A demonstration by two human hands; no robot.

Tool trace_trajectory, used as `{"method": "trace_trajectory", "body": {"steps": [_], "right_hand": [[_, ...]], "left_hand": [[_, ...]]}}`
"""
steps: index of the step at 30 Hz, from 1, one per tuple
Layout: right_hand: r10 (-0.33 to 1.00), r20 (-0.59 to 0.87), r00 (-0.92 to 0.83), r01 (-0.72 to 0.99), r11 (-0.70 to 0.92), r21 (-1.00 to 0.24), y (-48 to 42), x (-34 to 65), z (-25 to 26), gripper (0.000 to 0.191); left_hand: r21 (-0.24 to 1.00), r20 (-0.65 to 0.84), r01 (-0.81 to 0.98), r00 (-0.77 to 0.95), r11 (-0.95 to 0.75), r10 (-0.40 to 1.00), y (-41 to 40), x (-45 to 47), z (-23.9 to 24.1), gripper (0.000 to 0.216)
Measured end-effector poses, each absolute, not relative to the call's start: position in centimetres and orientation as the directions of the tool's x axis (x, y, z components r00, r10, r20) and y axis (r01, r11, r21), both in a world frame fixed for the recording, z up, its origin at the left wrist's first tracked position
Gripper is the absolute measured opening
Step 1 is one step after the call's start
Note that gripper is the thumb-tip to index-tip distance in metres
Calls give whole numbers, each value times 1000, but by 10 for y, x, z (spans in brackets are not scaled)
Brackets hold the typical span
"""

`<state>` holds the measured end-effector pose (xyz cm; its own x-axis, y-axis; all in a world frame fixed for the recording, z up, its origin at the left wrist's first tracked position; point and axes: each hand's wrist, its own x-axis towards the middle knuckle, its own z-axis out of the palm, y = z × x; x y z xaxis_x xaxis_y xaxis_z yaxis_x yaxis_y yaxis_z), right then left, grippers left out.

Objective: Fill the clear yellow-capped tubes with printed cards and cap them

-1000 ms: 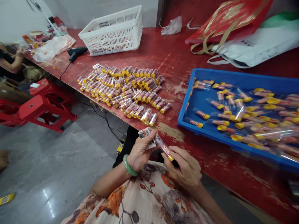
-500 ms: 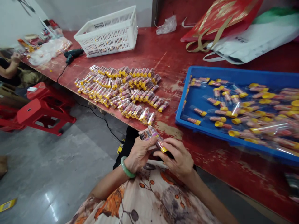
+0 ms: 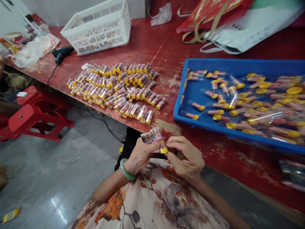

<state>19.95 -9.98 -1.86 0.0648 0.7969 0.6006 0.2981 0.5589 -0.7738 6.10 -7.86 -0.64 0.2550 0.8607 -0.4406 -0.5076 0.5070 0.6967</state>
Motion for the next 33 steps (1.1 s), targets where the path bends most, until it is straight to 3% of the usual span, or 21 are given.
{"method": "trace_trajectory", "body": {"steps": [13, 24, 29, 33], "right_hand": [[723, 675, 148, 429, 568, -702, -108, 193, -13, 22], [653, 757, 17, 690, 540, -481, -113, 194, -24, 19], [747, 665, 19, 555, 545, -628, -110, 197, -18, 25], [733, 679, 39, 560, 547, -623, -113, 197, -20, 32]], "left_hand": [[745, -386, -465, 284, 478, 878, -86, 62, -8, 44], [730, -413, -484, 250, 482, 876, -88, 64, -9, 47], [739, -395, -471, 276, 482, 876, -88, 61, -8, 42], [741, -400, -459, 283, 490, 871, -90, 61, -8, 42]]}}
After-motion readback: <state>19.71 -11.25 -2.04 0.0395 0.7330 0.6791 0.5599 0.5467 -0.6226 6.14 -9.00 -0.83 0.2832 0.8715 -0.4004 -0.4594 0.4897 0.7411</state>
